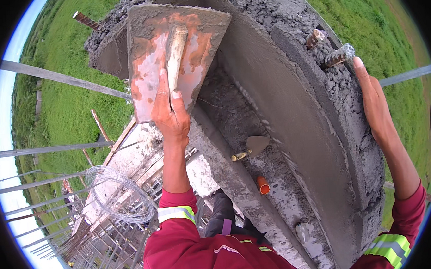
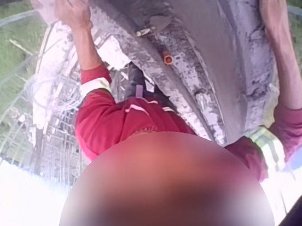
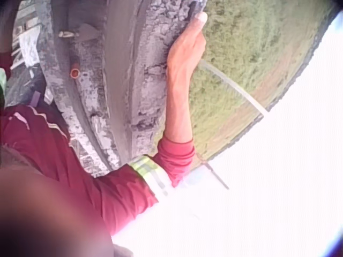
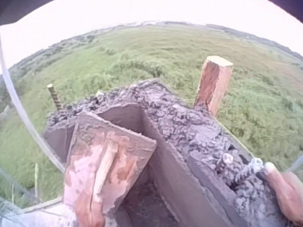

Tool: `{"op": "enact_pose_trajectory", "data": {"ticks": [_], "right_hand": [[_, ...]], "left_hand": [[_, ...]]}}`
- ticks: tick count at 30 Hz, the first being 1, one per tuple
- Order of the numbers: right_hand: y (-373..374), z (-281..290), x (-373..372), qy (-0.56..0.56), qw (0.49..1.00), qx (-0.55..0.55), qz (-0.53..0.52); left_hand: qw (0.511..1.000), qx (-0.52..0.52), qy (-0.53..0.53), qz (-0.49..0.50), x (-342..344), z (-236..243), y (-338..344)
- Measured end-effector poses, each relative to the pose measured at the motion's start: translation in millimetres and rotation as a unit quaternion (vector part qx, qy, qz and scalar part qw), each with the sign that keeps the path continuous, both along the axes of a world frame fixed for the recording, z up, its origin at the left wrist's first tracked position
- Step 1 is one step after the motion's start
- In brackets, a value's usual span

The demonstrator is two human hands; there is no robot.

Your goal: The person applies wet cement to a curved concrete wall using a trowel and a hawk, then smooths the surface with a wooden float. The person works on a section of the wall, spreading and leveling the cement to create a uniform finish.

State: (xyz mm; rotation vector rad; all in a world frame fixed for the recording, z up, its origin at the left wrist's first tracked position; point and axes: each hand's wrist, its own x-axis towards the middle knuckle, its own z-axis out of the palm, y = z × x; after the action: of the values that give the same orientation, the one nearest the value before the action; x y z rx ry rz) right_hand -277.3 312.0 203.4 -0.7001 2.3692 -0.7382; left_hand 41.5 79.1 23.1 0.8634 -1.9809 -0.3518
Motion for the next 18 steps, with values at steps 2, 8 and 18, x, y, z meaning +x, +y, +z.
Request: {"op": "enact_pose_trajectory", "data": {"ticks": [2, 8, 18], "right_hand": [[2, -3, 0, 0.012, 1.0, -0.025, 0.01], [5, -10, -6, -0.004, 0.998, -0.053, 0.037], [13, -21, -13, 0.043, 0.998, -0.038, -0.009]], "left_hand": [[0.992, -0.046, -0.116, -0.011, 13, 25, -17], [0.951, -0.066, -0.303, 0.006, 9, 60, -64], [0.918, -0.124, -0.376, 0.008, -8, 36, -81]]}}
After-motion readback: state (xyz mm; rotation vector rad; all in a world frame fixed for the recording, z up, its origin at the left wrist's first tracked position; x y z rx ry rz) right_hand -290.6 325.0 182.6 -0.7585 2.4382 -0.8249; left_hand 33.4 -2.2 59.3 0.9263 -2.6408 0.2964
